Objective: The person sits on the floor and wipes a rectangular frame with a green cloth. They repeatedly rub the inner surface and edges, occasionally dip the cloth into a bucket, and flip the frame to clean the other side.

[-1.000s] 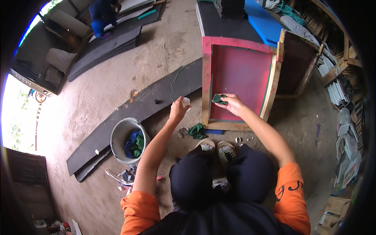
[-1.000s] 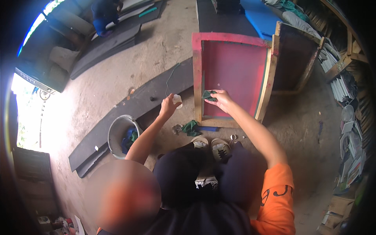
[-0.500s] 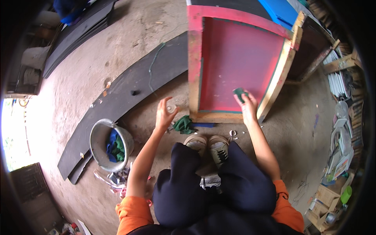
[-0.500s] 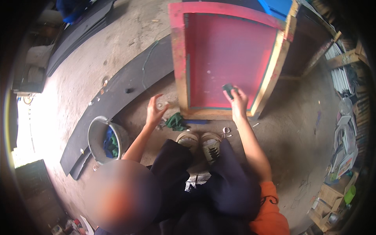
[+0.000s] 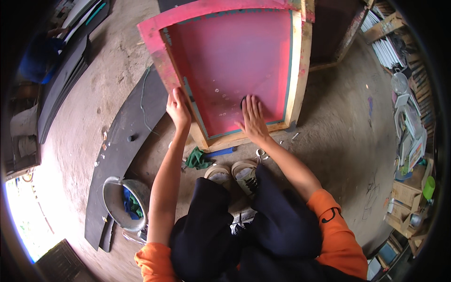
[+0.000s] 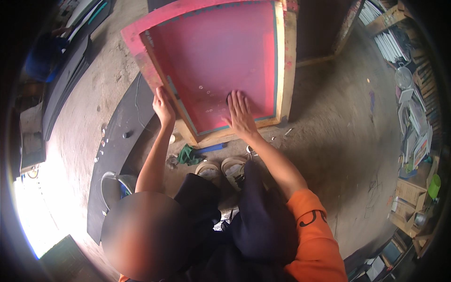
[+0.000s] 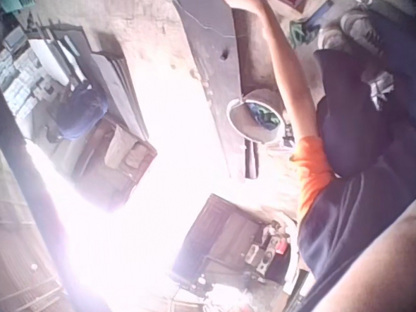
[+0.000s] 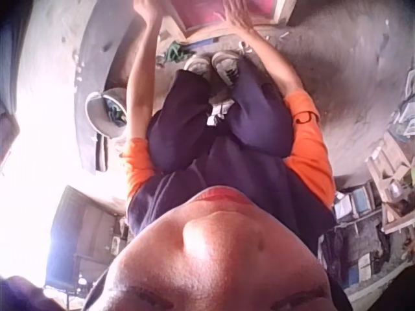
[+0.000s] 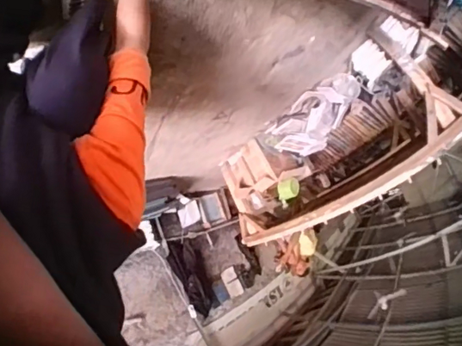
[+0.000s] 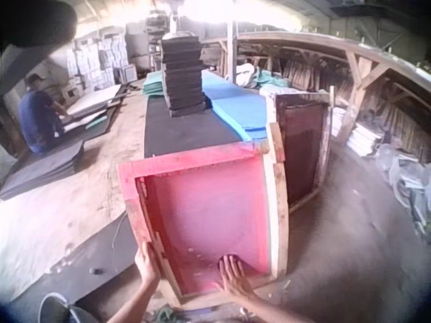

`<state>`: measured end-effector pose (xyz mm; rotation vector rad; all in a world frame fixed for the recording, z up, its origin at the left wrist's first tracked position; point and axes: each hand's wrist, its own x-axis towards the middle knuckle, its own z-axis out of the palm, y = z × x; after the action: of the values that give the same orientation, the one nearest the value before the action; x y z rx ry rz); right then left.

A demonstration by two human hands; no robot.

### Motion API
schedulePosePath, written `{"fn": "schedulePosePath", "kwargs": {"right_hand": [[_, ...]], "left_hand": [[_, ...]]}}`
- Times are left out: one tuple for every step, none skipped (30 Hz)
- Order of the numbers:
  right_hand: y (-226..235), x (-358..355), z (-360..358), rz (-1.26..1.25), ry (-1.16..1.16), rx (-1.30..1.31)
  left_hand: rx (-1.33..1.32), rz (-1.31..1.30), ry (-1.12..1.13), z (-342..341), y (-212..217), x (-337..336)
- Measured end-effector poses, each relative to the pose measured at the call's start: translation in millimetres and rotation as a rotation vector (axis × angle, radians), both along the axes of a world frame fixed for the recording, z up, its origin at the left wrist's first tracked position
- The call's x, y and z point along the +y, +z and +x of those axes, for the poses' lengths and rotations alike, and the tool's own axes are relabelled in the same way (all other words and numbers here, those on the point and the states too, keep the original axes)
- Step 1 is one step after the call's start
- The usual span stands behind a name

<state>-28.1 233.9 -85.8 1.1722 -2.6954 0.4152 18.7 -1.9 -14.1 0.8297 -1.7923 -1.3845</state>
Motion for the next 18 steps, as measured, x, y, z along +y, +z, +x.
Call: {"fn": "schedulePosePath", "kwargs": {"right_hand": [[-14, 23, 5, 0.120, 0.010, 0.044], [-12, 31, 4, 0.228, 0.036, 0.089], [-12, 32, -3, 0.084, -0.098, 0.072], [-12, 31, -13, -0.062, -0.229, 0.057], [0, 26, -29, -0.213, -0.346, 0.046], [19, 6, -48, -0.286, -0.400, 0.034], [41, -14, -64, -0.289, -0.368, 0.062], [64, -30, -77, -0.288, -0.339, 0.088], [75, -39, -85, -0.296, -0.303, 0.119], [77, -38, -76, -0.252, -0.301, 0.083], [75, -33, -65, -0.210, -0.295, 0.066], [57, -19, -49, -0.165, -0.264, 0.043], [29, -1, -28, -0.062, -0.269, 0.024], [3, 17, -5, -0.044, -0.278, -0.057], [-17, 31, 9, -0.053, -0.283, -0.041], [-17, 26, 2, -0.103, -0.313, -0.038], [-17, 21, 3, -0.146, -0.351, -0.050], [-3, 2, -6, -0.234, -0.422, -0.049]], "left_hand": [[-0.064, 0.006, -0.015, -3, 4, 10], [-0.081, 0.003, 0.004, -3, 6, 13], [-0.098, 0.000, 0.024, -3, 7, 15], [-0.089, -0.015, 0.025, -3, 5, 14], [-0.097, 0.008, 0.032, -4, 7, 16], [-0.075, -0.025, 0.036, -6, 8, 17], [-0.060, -0.058, 0.036, -5, 9, 17], [-0.060, -0.073, 0.037, -4, 6, 18], [-0.052, -0.096, 0.046, -4, 5, 15], [-0.044, -0.120, 0.054, -3, 3, 13], [-0.042, -0.106, 0.055, -5, 2, 11], [-0.035, -0.089, 0.051, -6, 0, 12], [-0.028, -0.074, 0.037, -8, 1, 13], [0.001, -0.040, 0.035, -10, 5, 17], [0.019, -0.105, 0.049, -13, 3, 15], [0.023, -0.092, 0.061, -13, 0, 12], [0.010, -0.074, 0.064, -11, -4, 11], [-0.006, -0.080, 0.058, -7, -3, 11]]}}
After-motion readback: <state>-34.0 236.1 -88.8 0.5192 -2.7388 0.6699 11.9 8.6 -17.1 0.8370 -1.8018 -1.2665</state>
